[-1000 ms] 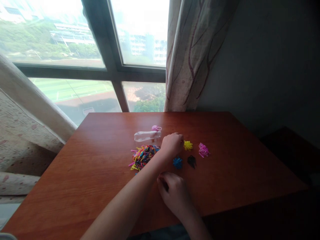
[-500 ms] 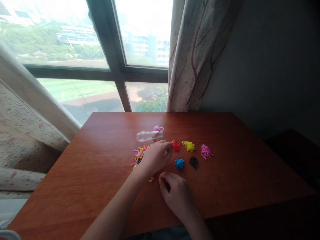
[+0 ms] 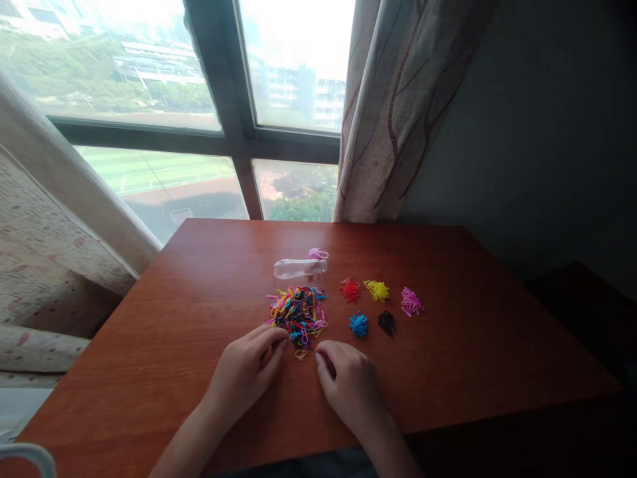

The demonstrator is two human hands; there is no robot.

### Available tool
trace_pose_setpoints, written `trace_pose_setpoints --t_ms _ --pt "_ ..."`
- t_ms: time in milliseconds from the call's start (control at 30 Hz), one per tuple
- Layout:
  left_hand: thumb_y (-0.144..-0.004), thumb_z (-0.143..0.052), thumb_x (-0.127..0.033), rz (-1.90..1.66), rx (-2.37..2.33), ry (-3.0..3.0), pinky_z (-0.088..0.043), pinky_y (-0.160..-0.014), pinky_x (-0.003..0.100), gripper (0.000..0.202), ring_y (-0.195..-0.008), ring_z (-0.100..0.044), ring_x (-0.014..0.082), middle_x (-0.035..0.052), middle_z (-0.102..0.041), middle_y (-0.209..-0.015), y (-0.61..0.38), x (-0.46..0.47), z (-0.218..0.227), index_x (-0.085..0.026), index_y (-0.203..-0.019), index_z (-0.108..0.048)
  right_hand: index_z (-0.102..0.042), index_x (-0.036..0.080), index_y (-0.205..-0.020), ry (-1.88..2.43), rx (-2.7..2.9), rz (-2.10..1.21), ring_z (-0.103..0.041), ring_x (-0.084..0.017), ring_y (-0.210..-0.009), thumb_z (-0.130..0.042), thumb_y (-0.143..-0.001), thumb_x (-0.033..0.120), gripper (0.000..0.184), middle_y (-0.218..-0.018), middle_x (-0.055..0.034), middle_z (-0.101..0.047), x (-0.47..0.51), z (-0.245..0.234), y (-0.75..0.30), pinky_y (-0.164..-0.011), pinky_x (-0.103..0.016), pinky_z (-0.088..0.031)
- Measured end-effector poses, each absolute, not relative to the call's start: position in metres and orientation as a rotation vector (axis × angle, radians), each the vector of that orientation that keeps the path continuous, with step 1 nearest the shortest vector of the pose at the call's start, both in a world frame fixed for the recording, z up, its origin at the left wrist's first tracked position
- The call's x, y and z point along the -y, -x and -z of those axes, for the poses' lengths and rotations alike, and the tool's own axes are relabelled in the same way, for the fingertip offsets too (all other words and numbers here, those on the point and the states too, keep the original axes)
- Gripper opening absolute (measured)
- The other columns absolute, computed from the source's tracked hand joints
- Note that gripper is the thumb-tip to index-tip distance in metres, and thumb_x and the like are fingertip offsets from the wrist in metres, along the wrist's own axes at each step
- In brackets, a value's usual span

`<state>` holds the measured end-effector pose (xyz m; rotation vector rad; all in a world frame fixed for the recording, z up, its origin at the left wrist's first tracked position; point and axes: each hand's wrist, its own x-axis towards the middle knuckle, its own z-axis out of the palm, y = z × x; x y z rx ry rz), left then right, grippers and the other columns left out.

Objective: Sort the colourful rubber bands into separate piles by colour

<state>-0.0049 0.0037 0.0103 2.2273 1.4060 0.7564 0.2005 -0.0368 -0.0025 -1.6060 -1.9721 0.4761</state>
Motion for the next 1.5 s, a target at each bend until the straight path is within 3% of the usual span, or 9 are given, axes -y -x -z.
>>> trace_pose_setpoints --t_ms 533,900,1200,1500 --pt "-0.092 -0.050 -0.024 -0.708 -1.448 -2.198 -0.051 -0.076 0.025 0.017 -0.084 -0.068 0.0163 0.0011 -0.072 -0.098 0.000 0.011 0.000 -0.025 -0.099 -0.066 -0.064 0.024 -0.087 1.703 1.912 -0.406 -0.063 -0.016 -0.067 -0.063 -0.087 0.020 0.004 -0.074 0.0008 -0.068 0.030 0.003 -0.168 -0.061 -0.025 -0.033" --pt "-0.093 -0.048 -0.024 -0.691 -1.446 -2.225 -0.051 -0.072 0.025 0.019 -0.083 -0.069 0.0164 0.0014 -0.073 -0.095 -0.001 0.011 -0.004 -0.025 -0.098 -0.066 -0.065 0.024 -0.084 1.736 1.866 -0.371 -0.064 -0.016 -0.069 -0.058 -0.088 0.017 0.011 -0.076 0.0008 -0.070 0.027 0.004 -0.166 -0.061 -0.025 -0.032" --pt "-0.093 -0.048 -0.024 -0.682 -1.436 -2.222 -0.051 -0.072 0.025 0.019 -0.081 -0.068 0.0164 0.0019 -0.072 -0.094 -0.001 0.011 -0.004 -0.025 -0.096 -0.066 -0.064 0.025 -0.080 1.776 1.806 -0.391 -0.063 -0.016 -0.063 -0.063 -0.087 0.024 0.008 -0.071 0.0018 -0.069 0.024 0.004 -0.161 -0.057 -0.026 -0.030" --pt "-0.093 -0.049 -0.023 -0.676 -1.442 -2.223 -0.051 -0.073 0.025 0.019 -0.083 -0.069 0.0166 0.0008 -0.072 -0.096 0.000 0.010 -0.005 -0.025 -0.098 -0.066 -0.064 0.023 -0.082 1.689 1.715 -0.545 -0.061 -0.015 -0.064 -0.054 -0.090 0.021 0.013 -0.071 0.0015 -0.067 0.026 0.001 -0.164 -0.062 -0.024 -0.033"
